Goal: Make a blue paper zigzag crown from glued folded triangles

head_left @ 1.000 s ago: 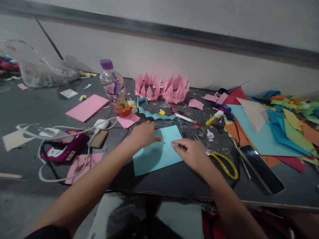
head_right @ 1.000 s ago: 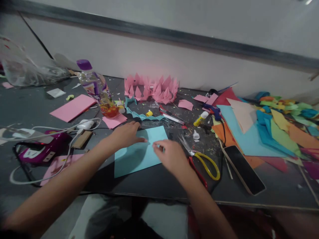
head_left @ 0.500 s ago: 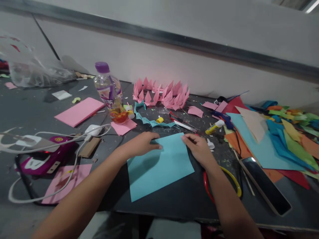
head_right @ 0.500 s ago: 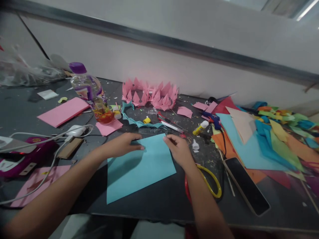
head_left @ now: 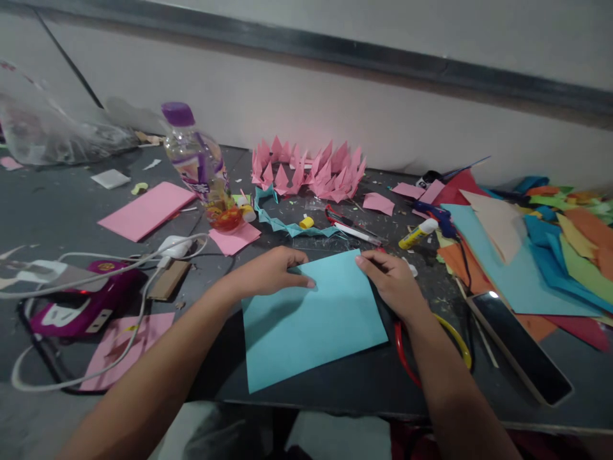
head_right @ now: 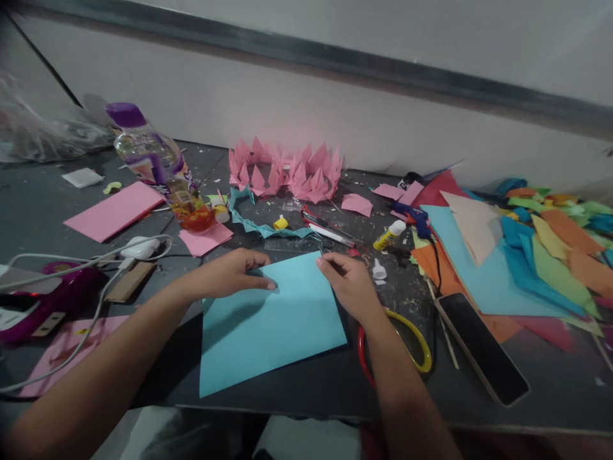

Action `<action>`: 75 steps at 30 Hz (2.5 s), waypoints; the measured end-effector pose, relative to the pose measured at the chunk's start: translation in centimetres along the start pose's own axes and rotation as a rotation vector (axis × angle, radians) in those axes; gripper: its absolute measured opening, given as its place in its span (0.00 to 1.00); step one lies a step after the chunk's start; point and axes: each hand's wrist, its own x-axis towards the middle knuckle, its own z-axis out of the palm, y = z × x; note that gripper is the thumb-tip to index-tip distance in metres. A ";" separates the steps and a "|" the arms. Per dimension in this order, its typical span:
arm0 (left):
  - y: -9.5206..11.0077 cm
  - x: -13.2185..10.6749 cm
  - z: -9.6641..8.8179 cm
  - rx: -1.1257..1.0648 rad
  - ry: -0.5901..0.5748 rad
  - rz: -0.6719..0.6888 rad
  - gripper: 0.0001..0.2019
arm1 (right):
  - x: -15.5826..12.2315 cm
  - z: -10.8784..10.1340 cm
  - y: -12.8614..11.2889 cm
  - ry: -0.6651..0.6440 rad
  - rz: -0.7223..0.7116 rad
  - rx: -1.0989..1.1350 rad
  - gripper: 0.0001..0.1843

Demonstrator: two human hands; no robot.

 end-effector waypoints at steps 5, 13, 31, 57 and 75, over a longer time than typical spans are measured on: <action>0.1 0.0 0.1 0.021 0.009 0.013 0.12 | 0.0 0.0 0.0 0.015 -0.005 -0.009 0.15; -0.8 -0.4 -1.7 -0.008 0.128 -0.006 0.13 | 0.6 -0.6 1.5 0.252 0.033 0.153 0.14; -1.4 -0.2 -2.1 -0.122 0.463 0.017 0.16 | 1.6 -1.4 2.4 0.484 0.097 0.424 0.13; -0.6 -1.2 -1.0 0.896 0.163 -0.295 0.16 | 0.4 2.6 1.2 -0.084 -0.026 -0.897 0.08; -1.4 -2.9 1.3 1.026 0.047 0.102 0.31 | 0.2 3.0 0.9 -0.119 0.029 -0.983 0.08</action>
